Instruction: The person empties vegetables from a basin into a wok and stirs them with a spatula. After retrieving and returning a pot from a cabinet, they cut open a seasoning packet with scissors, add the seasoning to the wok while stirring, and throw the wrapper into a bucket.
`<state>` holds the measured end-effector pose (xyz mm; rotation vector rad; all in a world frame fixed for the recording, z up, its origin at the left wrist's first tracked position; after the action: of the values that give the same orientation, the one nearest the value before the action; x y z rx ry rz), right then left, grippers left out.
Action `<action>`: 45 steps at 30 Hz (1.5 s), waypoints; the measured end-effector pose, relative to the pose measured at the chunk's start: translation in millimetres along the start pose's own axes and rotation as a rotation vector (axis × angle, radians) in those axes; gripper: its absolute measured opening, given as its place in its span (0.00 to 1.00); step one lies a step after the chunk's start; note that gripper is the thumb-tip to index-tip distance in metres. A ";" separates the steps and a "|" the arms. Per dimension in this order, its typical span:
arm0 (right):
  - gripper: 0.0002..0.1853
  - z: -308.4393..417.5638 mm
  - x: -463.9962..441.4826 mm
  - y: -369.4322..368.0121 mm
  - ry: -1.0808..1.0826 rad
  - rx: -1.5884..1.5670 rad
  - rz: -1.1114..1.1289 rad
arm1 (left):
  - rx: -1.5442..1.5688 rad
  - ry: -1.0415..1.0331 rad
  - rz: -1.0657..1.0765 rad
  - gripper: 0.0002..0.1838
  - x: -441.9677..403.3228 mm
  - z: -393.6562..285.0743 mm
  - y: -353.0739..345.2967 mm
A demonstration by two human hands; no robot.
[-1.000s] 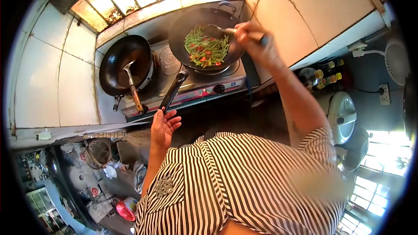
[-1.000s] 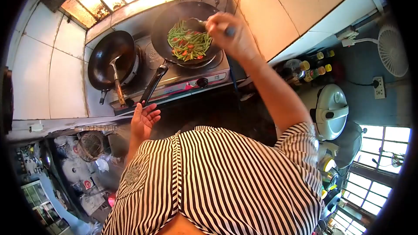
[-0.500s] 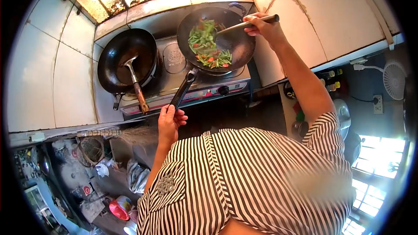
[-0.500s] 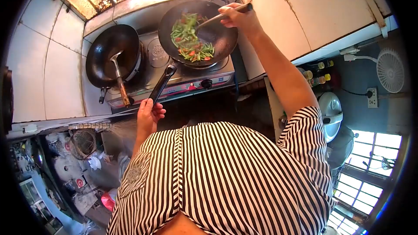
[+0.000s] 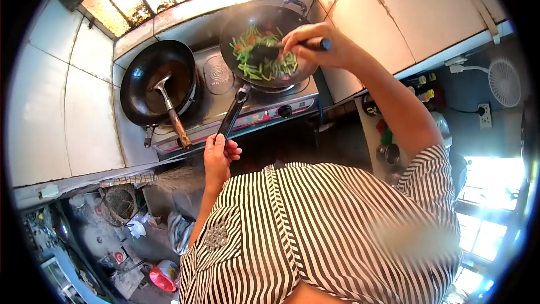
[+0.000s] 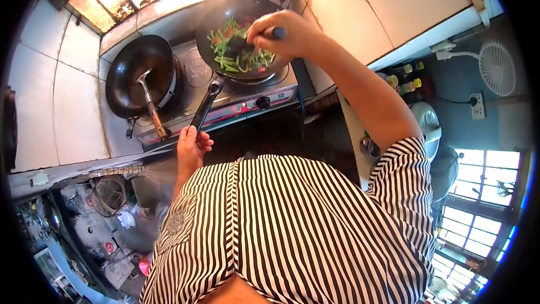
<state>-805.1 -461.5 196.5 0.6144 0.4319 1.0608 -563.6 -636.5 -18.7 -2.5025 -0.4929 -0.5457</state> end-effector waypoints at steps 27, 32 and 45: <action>0.12 -144.2 13.5 86.0 -0.274 -0.357 -0.418 | -0.049 -0.012 -0.048 0.11 3.7 -2.3 1.0; 0.09 -58.5 -14.8 38.6 0.069 -0.280 -0.093 | -0.068 0.001 -0.047 0.11 6.3 -6.3 -2.3; 0.09 28.5 30.4 11.2 0.002 -0.123 0.207 | -0.084 0.023 -0.002 0.10 0.5 -3.7 0.7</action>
<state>-782.3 -437.6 224.2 0.5566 0.3066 1.2750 -563.9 -639.0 -15.8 -2.5725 -0.4728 -0.6076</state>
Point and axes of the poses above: each hand's wrist, its own x-axis away from the middle knuckle, its own y-axis out of the back of the hand, z = x × y, the point moved 8 cm from there along -x, towards the middle knuckle, and after that the axes turned 7 degrees about z, right-handed, at the moved point
